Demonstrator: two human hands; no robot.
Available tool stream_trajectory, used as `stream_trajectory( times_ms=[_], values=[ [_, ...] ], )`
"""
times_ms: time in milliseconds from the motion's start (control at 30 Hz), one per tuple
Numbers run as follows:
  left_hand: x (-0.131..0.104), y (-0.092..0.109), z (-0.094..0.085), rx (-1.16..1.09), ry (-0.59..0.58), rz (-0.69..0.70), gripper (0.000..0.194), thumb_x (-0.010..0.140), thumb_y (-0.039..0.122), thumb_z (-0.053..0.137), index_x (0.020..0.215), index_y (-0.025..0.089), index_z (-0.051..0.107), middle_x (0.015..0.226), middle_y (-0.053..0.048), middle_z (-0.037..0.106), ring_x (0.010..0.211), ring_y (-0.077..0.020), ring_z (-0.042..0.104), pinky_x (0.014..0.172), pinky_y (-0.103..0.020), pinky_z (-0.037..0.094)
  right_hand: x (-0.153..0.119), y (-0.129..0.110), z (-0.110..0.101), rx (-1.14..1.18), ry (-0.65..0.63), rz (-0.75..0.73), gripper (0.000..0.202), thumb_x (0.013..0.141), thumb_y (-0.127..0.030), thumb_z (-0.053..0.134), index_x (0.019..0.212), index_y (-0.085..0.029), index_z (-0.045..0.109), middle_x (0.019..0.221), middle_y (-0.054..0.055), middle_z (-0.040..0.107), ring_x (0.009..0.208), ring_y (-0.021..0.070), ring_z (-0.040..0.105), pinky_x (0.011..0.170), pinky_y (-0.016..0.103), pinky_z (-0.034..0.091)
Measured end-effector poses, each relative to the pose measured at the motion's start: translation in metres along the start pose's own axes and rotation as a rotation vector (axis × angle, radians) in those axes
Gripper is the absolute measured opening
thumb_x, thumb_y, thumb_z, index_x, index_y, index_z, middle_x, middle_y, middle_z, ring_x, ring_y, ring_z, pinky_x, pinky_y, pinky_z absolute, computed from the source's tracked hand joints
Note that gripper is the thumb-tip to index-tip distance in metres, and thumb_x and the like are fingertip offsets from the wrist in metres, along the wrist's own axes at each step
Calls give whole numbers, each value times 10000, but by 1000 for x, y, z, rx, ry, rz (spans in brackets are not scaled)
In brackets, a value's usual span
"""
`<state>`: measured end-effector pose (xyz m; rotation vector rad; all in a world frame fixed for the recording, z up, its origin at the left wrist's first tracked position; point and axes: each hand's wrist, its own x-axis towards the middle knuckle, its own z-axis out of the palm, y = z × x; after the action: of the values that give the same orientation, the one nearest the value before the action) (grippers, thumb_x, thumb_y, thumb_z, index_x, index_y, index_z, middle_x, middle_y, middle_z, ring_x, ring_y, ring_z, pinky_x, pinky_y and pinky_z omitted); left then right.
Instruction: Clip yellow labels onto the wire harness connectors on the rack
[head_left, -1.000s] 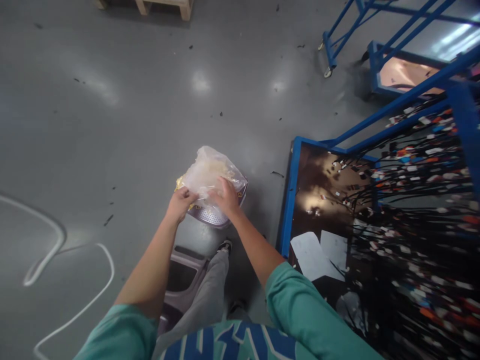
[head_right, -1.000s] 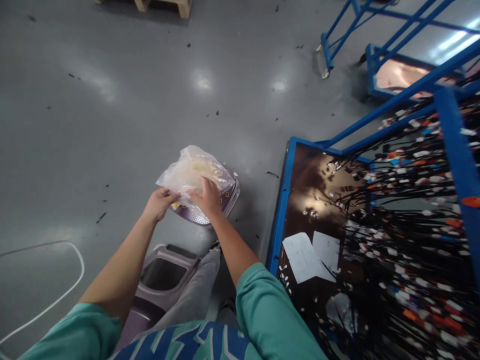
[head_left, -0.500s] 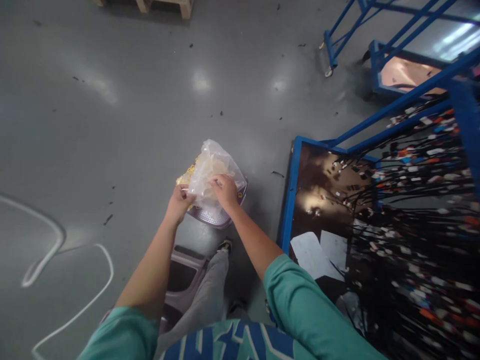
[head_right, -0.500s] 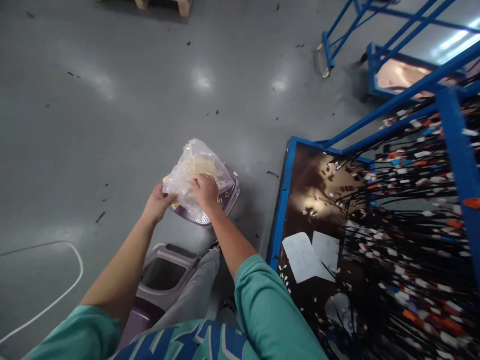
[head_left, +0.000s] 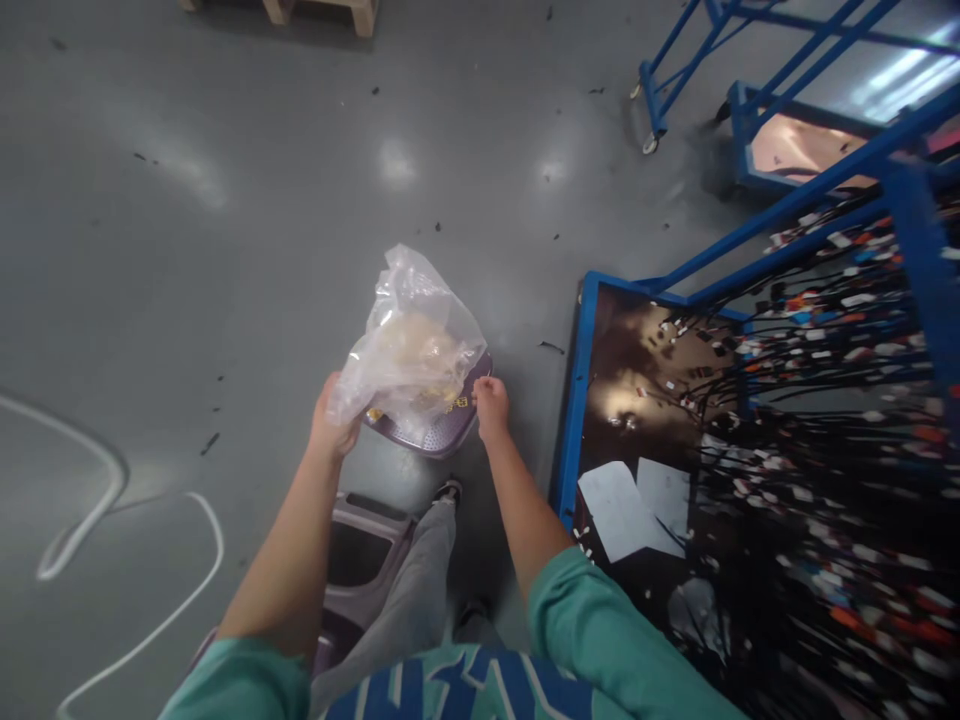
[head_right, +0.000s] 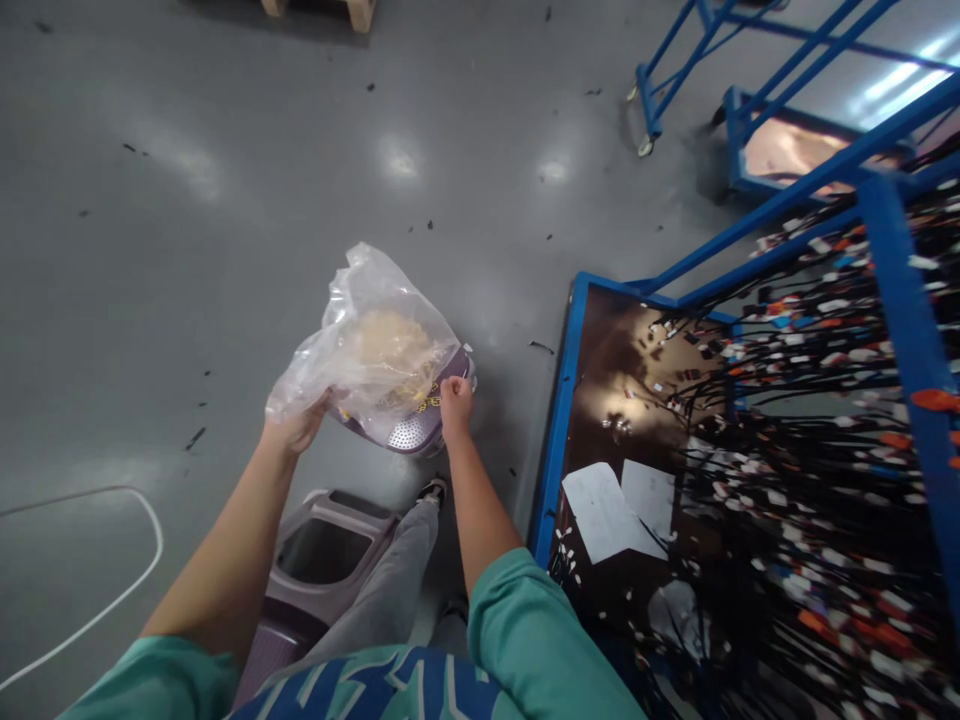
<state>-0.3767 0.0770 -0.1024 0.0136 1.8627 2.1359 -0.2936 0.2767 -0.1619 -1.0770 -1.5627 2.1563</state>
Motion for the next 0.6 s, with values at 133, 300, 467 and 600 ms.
stream_trajectory(
  times_ms=[133, 300, 467, 600],
  values=[
    [1, -5, -7, -205, -27, 0, 496, 496, 318, 832, 940, 213, 639, 944, -19, 675, 835, -163, 607, 795, -313, 498, -9, 16, 0, 154, -166, 216, 189, 663, -215, 576, 852, -199, 563, 779, 20, 643, 787, 161, 614, 688, 282, 499],
    [3, -14, -13, -250, 48, -54, 468, 444, 290, 860, 851, 181, 658, 819, 0, 681, 757, -141, 614, 748, -286, 502, -8, 19, 15, 278, -188, 337, 134, 654, -138, 584, 761, -190, 522, 683, -25, 635, 653, 105, 600, 638, 227, 484],
    [1, -13, -16, -267, 72, -1, 470, 446, 253, 857, 862, 185, 649, 857, -4, 682, 772, -148, 614, 751, -300, 506, -1, 27, 28, 254, -75, 372, 148, 704, -100, 574, 674, -158, 442, 525, -73, 499, 497, 71, 499, 537, 200, 440],
    [0, -13, -16, -256, 30, 37, 430, 468, 243, 846, 845, 181, 648, 892, -12, 676, 801, -160, 610, 755, -309, 511, 2, 31, 33, 207, -27, 350, 164, 707, -80, 573, 659, -150, 433, 496, -88, 449, 447, 54, 446, 480, 175, 394]
  ],
)
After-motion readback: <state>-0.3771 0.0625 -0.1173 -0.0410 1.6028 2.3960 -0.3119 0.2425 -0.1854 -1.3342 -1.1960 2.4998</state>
